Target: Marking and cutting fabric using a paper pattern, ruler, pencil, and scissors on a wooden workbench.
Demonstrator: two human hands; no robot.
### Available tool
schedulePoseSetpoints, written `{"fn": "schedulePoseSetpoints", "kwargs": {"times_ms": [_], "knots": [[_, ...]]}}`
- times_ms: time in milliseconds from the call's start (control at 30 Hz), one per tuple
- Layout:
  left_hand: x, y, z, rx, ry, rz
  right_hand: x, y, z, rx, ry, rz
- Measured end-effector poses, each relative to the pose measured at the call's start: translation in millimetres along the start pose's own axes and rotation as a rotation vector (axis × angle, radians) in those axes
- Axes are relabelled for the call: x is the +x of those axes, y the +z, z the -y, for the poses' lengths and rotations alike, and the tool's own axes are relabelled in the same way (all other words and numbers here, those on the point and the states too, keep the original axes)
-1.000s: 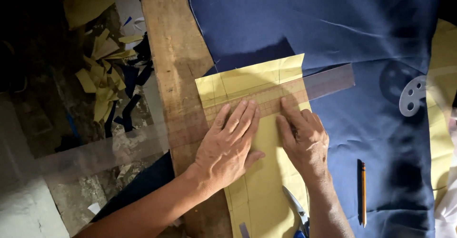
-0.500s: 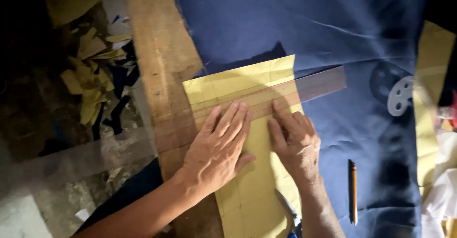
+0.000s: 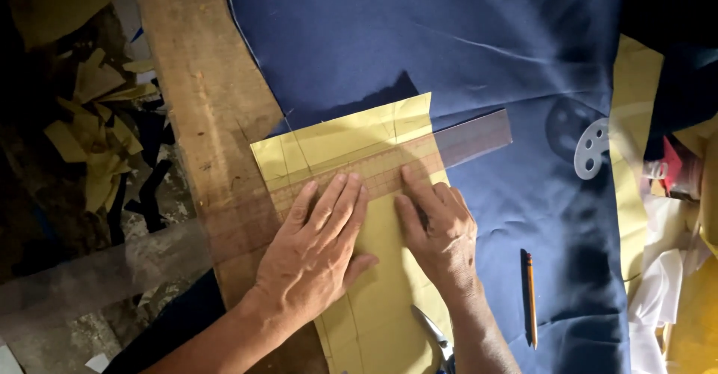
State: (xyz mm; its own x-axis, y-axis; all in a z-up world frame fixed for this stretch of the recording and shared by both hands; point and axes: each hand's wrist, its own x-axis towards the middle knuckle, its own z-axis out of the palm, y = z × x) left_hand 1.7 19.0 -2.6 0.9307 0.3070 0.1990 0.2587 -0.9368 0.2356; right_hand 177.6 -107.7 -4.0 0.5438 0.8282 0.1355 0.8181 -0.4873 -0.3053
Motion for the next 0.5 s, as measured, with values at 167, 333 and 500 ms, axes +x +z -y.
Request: {"fn": "schedulePoseSetpoints", "kwargs": {"times_ms": [167,333,500], "knots": [[0.8,-0.8,-0.3,0.054,-0.001,0.004,0.0,2.0,-1.0,0.025,-0.012,-0.024],[1.4,-0.2,0.5,0.008,-0.001,-0.015,3.2,-1.9,2.1,0.020,-0.003,-0.005],[1.2,-2.3,-0.1,0.046,-0.012,-0.013,2.5,-2.4,2.3,0.035,0.009,0.034]]}}
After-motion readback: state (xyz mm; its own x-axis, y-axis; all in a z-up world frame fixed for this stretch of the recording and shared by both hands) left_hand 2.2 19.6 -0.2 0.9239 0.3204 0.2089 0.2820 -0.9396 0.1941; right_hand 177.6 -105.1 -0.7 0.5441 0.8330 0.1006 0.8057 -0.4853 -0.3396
